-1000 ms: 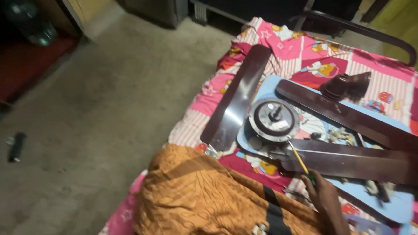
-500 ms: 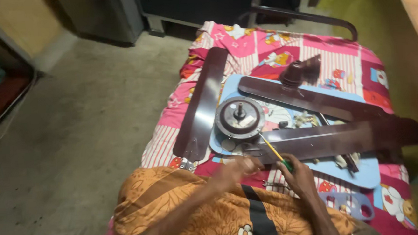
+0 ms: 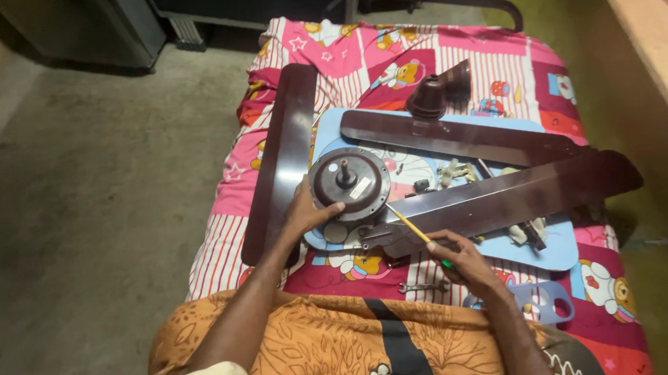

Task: The person is repairing an electric fan by using a screwdriver to adjust the fan motor. They are seated on a bed with fan parts and tools laid out in front of them.

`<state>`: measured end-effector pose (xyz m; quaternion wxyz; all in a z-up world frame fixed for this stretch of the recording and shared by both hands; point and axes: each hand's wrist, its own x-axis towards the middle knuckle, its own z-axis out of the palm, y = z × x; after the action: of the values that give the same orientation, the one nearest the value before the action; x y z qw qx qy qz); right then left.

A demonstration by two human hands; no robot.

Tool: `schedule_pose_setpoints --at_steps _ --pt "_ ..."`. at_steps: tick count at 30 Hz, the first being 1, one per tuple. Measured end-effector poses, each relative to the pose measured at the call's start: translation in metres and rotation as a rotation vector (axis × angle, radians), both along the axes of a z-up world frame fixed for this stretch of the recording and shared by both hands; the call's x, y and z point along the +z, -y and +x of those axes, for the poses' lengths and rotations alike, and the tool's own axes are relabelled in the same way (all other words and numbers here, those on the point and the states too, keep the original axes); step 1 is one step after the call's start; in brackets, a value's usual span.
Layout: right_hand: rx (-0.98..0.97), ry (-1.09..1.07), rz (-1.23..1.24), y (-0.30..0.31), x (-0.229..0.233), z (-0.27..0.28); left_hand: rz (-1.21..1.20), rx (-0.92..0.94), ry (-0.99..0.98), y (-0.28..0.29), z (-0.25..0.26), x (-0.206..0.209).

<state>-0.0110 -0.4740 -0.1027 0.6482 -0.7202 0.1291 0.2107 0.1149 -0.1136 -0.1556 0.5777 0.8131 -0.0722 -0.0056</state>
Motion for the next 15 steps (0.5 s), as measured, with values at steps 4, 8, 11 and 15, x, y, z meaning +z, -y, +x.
schedule_pose_setpoints --at_steps 4,8,11,15 --pt "0.129 0.168 -0.161 -0.007 0.003 0.003 0.194 0.079 0.091 -0.011 0.012 -0.016" --pt "0.145 0.558 -0.504 -0.03 -0.001 -0.008 0.215 0.231 0.18 -0.005 0.008 -0.019" --pt "0.146 0.606 -0.61 -0.042 0.005 -0.012 -0.164 0.18 -0.02 -0.001 -0.003 -0.007" --pt "0.172 0.559 -0.653 -0.046 0.019 -0.012 -0.071 0.212 0.069 0.005 -0.012 0.011"
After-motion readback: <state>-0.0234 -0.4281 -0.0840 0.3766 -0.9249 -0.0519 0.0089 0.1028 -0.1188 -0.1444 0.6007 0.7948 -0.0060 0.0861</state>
